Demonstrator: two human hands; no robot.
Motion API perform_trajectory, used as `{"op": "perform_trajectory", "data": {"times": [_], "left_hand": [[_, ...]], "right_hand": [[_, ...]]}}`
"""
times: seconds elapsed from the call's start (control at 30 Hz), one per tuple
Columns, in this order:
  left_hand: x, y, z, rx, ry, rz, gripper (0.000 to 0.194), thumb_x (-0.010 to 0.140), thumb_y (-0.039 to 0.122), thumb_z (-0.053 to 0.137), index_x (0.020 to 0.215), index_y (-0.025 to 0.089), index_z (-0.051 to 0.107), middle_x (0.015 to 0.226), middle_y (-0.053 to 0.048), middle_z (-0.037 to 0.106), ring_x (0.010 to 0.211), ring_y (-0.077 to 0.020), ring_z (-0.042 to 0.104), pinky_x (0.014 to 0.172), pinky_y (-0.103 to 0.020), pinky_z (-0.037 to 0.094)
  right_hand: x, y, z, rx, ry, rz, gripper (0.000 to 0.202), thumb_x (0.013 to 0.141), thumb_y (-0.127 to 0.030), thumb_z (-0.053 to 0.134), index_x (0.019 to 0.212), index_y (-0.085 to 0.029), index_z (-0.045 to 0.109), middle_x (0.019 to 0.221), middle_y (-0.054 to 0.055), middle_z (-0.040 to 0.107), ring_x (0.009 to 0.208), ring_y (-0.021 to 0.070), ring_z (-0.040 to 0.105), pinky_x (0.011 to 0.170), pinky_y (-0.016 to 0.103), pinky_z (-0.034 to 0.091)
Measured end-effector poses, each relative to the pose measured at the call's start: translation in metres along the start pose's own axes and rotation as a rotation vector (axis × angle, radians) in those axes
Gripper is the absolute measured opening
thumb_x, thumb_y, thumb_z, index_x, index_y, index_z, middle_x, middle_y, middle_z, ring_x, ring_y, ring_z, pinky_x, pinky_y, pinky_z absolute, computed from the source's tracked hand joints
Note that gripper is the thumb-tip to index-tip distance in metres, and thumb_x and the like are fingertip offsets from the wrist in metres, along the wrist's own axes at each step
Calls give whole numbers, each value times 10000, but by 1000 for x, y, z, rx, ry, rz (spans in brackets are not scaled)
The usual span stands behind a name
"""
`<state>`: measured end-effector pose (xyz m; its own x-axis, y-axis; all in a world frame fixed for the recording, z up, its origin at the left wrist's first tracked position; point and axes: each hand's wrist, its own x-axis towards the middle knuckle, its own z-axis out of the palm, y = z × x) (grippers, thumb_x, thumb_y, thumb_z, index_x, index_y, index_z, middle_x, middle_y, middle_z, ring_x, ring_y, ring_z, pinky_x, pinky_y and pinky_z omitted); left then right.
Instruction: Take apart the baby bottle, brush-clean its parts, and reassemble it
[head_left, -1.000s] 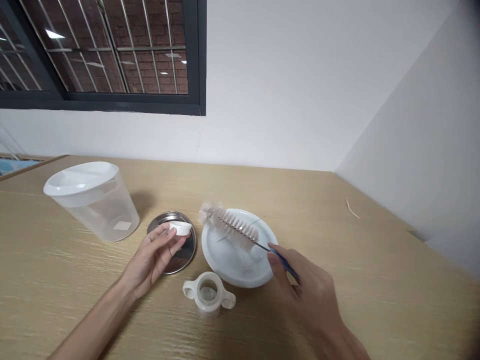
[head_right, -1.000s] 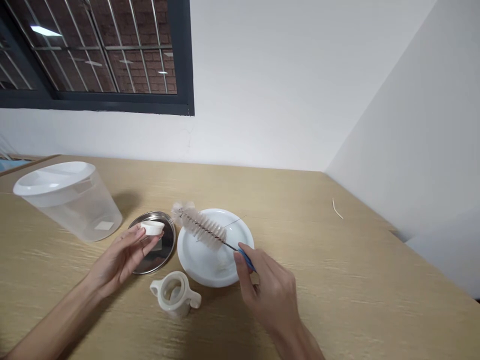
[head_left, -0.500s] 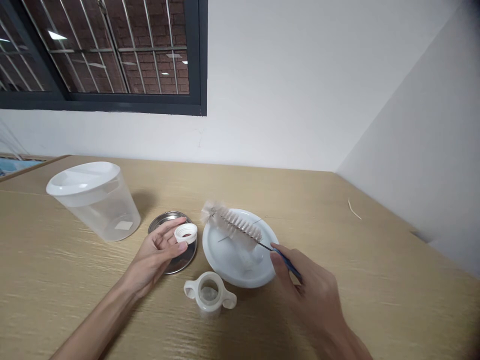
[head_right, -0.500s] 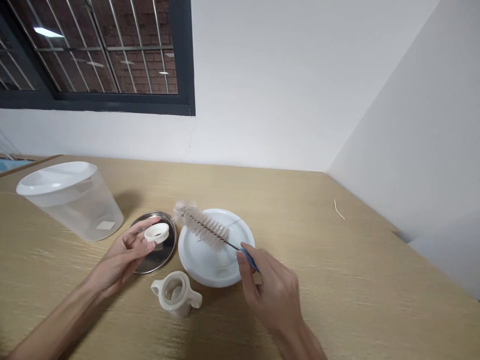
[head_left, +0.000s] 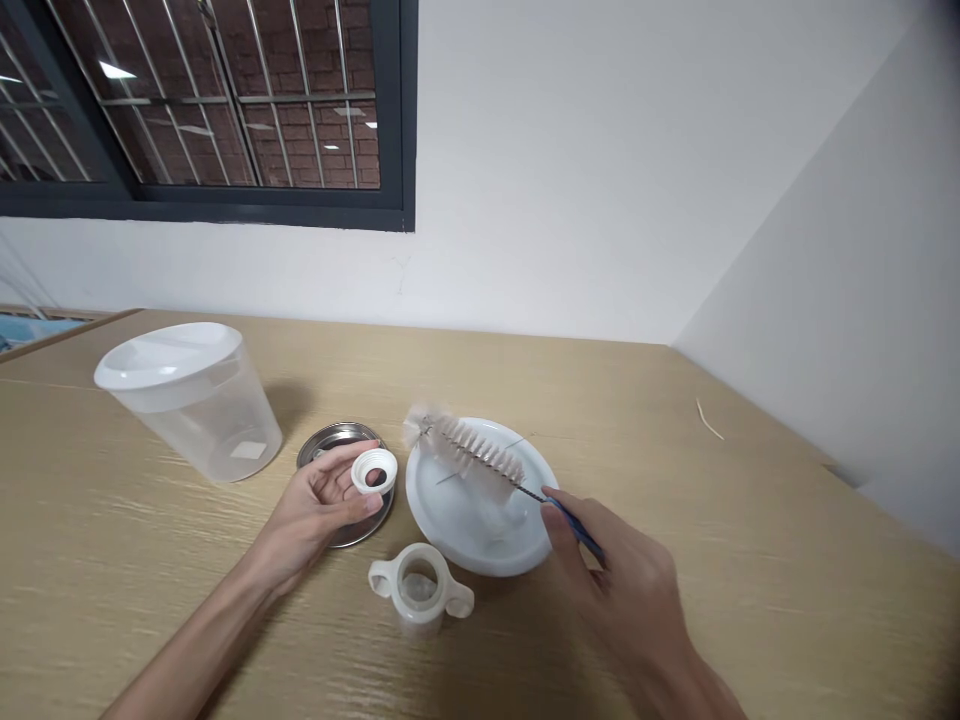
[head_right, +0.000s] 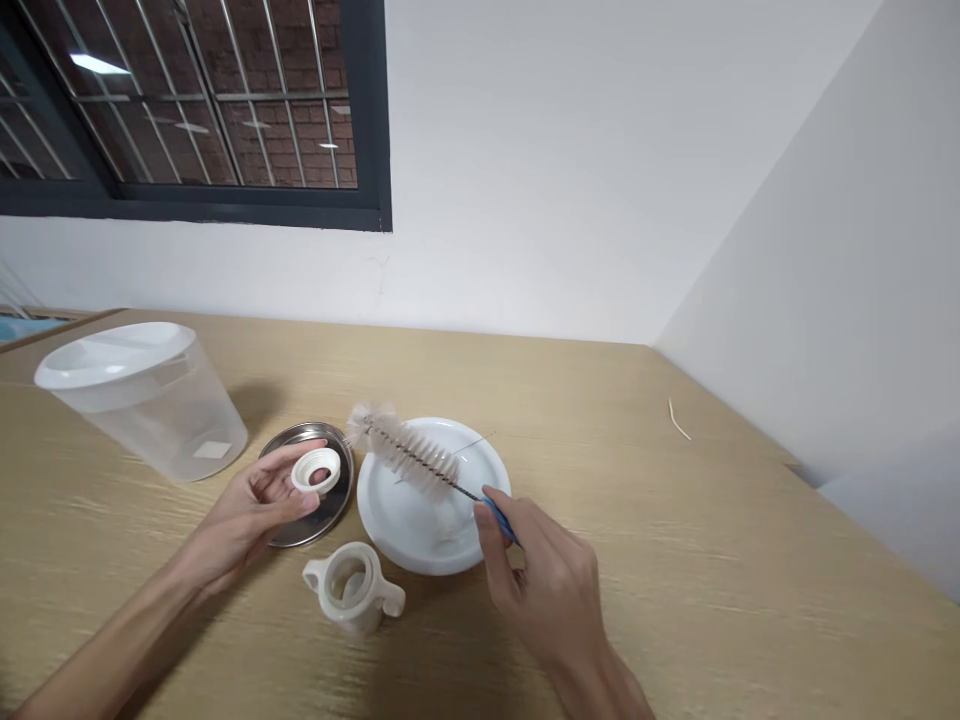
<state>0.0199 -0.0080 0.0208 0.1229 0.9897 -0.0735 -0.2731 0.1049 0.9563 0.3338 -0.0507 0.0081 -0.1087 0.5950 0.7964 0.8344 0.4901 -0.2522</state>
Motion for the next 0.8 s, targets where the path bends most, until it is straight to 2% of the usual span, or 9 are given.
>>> {"op": "perform_trajectory", "data": {"times": [0.17,0.33,0.57,0.8], "left_hand": [[1,-2,-1,11,-5,6,687,635,183,963,1274,203,711,1175,-92,769,1018,-173,709,902,-246,555],[2,-3,-1,-9,3,-4,750,621,187,969,1312,210,679,1259,-97,751,1091,-181,713,946,-244,552],[2,1,2,28,34,15,622,633,212,967,1193,156,703,1153,-120,797,1101,-206,733,994,-278,555],[4,-2,3,1,13,103,554,645,171,956,1149,186,726,1135,-87,812,1083,-188,751,991,-261,568]], "right_hand": [[0,0,1,-1,2,-2,195,1020,-260,581,1019,-130,727,799,46,778,602,114,708,566,210,520],[0,0,1,7,1,8,191,1019,-254,583,1016,-128,727,789,45,772,611,113,708,570,208,521],[-1,-3,0,22,22,3,164,1011,-239,598,1030,-130,718,765,33,748,599,106,684,570,207,504],[0,-2,2,42,-30,-141,163,982,-169,634,1129,-123,686,695,-5,656,572,104,613,560,232,456]]}}
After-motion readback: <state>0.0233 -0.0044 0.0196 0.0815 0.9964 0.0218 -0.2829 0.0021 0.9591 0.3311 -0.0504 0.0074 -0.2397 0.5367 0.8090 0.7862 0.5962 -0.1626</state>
